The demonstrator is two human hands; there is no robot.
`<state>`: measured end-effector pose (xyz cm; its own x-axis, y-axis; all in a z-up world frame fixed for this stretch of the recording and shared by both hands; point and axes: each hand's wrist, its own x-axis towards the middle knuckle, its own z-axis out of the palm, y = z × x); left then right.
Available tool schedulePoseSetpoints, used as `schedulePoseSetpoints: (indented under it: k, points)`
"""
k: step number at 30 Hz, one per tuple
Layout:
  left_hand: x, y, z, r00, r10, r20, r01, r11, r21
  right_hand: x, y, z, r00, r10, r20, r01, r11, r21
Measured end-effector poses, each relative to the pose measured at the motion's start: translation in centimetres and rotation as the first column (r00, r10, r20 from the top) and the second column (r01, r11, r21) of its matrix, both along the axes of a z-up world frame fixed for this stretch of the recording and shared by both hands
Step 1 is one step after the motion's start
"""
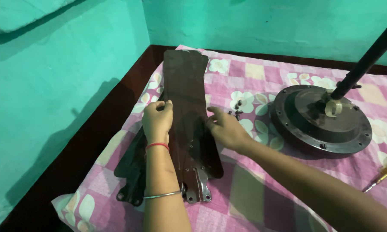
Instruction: The person assembles an electric fan on a bed. They place a white plastic ring onto the central shaft of the fan motor, then attach a fan blade to the motor housing using screws and a screwdriver.
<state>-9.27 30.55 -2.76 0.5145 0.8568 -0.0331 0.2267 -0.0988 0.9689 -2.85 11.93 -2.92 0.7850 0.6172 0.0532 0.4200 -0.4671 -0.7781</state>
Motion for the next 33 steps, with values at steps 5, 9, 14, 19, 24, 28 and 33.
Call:
schedulePoseSetpoints:
  k: [5,9,14,19,24,28,33]
  points:
    - [0.3,0.1,-0.4,0.994,0.003,0.109,0.003,0.999,-0.050,1.1,-0.4,-0.6,0.995,0.095,0.034,-0.094,0.996,-0.008]
    - [0.7,1.0,-1.9,0.987,-0.141,0.071,0.152,0.973,-0.175,0.5,-1.0,-0.3,0.643,0.443,0.625,-0.078,0.849,-0.522]
    - [1.1,2.7,-3.5,0.954,-0.264,0.141,0.294,0.912,-0.285,0.2,-1.7,1.4,0.403,0.644,0.651,-0.019,0.717,-0.697]
    - [0.7,2.3,-2.4,0.791,-0.360,0.494,0.565,0.739,-0.366,0.5,-1.4,3.0,0.066,0.628,0.775,0.029,0.776,-0.631]
    - [-0.1,2.0,-0.3,0.712,-0.390,0.584,0.650,0.681,-0.337,1.6,-0.1,6.6,0.000,0.683,0.730,-0.013,0.730,-0.683]
    - [-0.7,2.9,0.2,0.616,-0.528,0.585,0.731,0.660,-0.173,1.8,1.7,9.8,0.025,0.845,0.535,0.106,0.530,-0.842]
    - [-1.3,3.4,0.3,0.470,-0.489,0.735,0.836,0.514,-0.192,0.8,2.1,13.1,0.031,0.826,0.563,0.016,0.562,-0.827]
